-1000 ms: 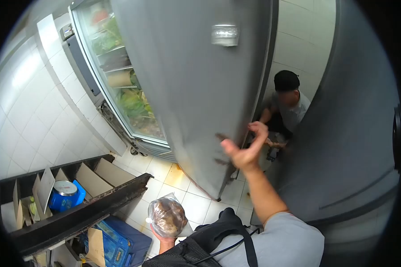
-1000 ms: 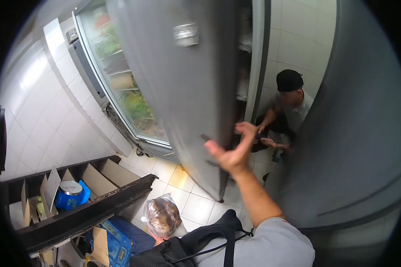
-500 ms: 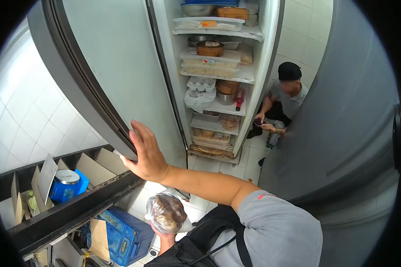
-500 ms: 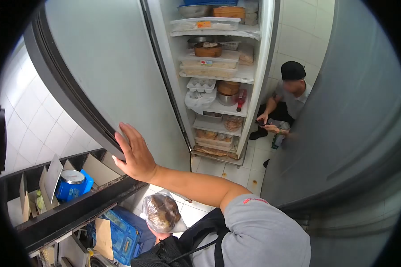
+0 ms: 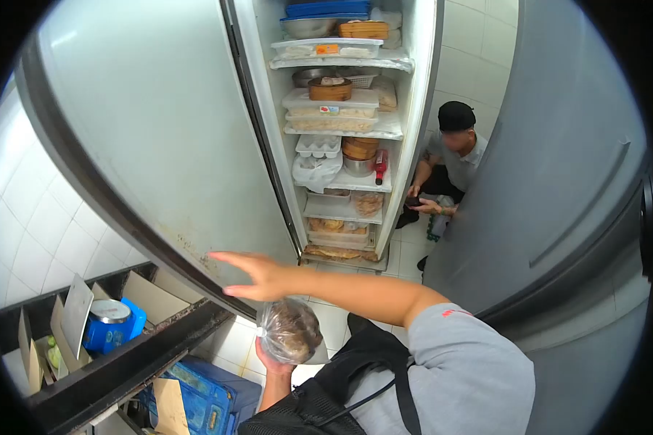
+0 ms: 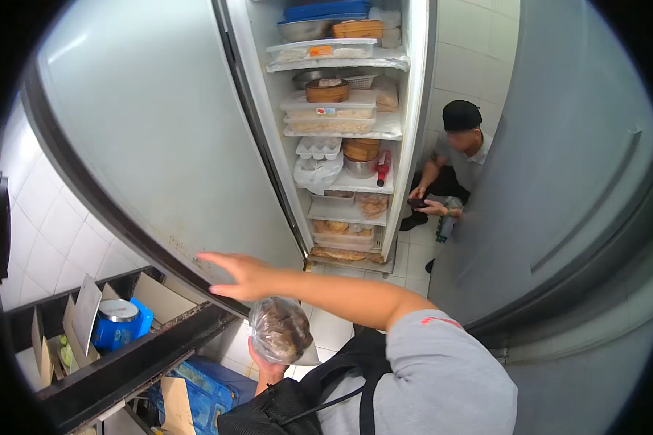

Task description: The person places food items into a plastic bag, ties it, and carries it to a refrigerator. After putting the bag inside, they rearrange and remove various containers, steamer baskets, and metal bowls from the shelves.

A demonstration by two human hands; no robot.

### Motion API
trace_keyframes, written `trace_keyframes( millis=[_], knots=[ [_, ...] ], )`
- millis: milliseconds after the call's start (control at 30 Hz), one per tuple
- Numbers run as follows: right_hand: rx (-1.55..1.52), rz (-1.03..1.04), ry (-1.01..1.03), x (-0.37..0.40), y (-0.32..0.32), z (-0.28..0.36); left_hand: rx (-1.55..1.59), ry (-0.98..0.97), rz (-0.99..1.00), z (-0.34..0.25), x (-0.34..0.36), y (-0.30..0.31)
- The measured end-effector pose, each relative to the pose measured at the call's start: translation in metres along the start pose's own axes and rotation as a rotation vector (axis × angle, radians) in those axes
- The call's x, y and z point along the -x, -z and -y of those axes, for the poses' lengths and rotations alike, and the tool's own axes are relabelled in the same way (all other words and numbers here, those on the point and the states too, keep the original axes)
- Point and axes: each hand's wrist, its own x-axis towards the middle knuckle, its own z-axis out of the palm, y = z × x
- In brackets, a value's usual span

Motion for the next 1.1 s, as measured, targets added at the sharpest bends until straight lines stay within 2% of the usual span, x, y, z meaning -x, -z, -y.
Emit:
trace_keyframes(
  millis=[33, 100, 167, 233, 300, 367, 467, 567, 633, 700, 733, 800, 833, 900, 933, 967, 1033, 1067, 1100],
  knots=[
    [-0.067, -0.013, -0.054, 0.019, 0.01, -0.008, -0.03, 0.038, 0.031, -0.003, -0.007, -0.006],
    [0.173, -0.036, -0.183, 0.065, 0.031, -0.036, -0.04, 0.067, 0.083, -0.006, -0.025, -0.013],
    [0.06, -0.097, -0.421, 0.106, 0.05, -0.054, -0.037, 0.132, 0.092, -0.005, -0.054, -0.023],
    [-0.066, -0.112, -0.54, 0.136, 0.065, -0.065, -0.079, 0.164, 0.115, -0.001, -0.087, -0.038],
    [0.013, -0.15, -0.491, 0.152, 0.064, -0.083, -0.226, 0.188, 0.047, 0.006, -0.127, -0.055],
    [0.091, -0.189, -0.456, 0.158, 0.075, -0.11, -0.245, 0.243, 0.048, 0.017, -0.171, -0.072],
    [-0.312, -0.54, -0.517, 0.143, 0.107, -0.143, -0.55, 0.265, 0.175, 0.037, -0.226, -0.105],
    [-0.472, -0.597, -0.507, 0.148, 0.151, -0.198, -0.614, 0.254, 0.287, 0.04, -0.264, -0.135],
    [-0.518, -0.596, -0.508, 0.151, 0.179, -0.217, -0.69, 0.242, 0.332, 0.037, -0.28, -0.126],
    [-1.041, -0.559, -0.525, 0.151, 0.201, -0.235, -0.386, 0.281, 0.491, 0.032, -0.293, -0.116],
    [-1.212, -0.5, -0.521, 0.152, 0.207, -0.238, -0.376, 0.274, 0.493, 0.028, -0.298, -0.113],
    [-1.433, -0.553, -0.716, 0.163, 0.196, -0.274, -0.632, 0.168, 0.363, 0.015, -0.3, -0.114],
    [-1.425, -0.541, -0.724, 0.17, 0.187, -0.291, -0.62, 0.157, 0.362, 0.007, -0.304, -0.105],
    [-1.882, -0.487, -0.581, 0.17, 0.179, -0.315, -0.688, 0.183, 0.28, -0.009, -0.316, -0.094],
    [-1.714, -0.563, -0.667, 0.17, 0.18, -0.319, -0.685, 0.177, 0.28, -0.013, -0.323, -0.091],
    [-1.717, -0.564, -0.669, 0.168, 0.184, -0.32, -0.714, 0.209, 0.277, -0.018, -0.326, -0.09],
    [-1.771, -0.487, -0.487, 0.164, 0.203, -0.315, -0.732, 0.243, 0.278, -0.018, -0.332, -0.093],
    [-1.561, -0.639, -0.715, 0.155, 0.214, -0.31, -0.76, 0.309, 0.312, -0.009, -0.346, -0.103],
    [-1.552, -0.634, -0.713, 0.143, 0.224, -0.299, -0.79, 0.375, 0.343, 0.0, -0.358, -0.111]
  ],
)
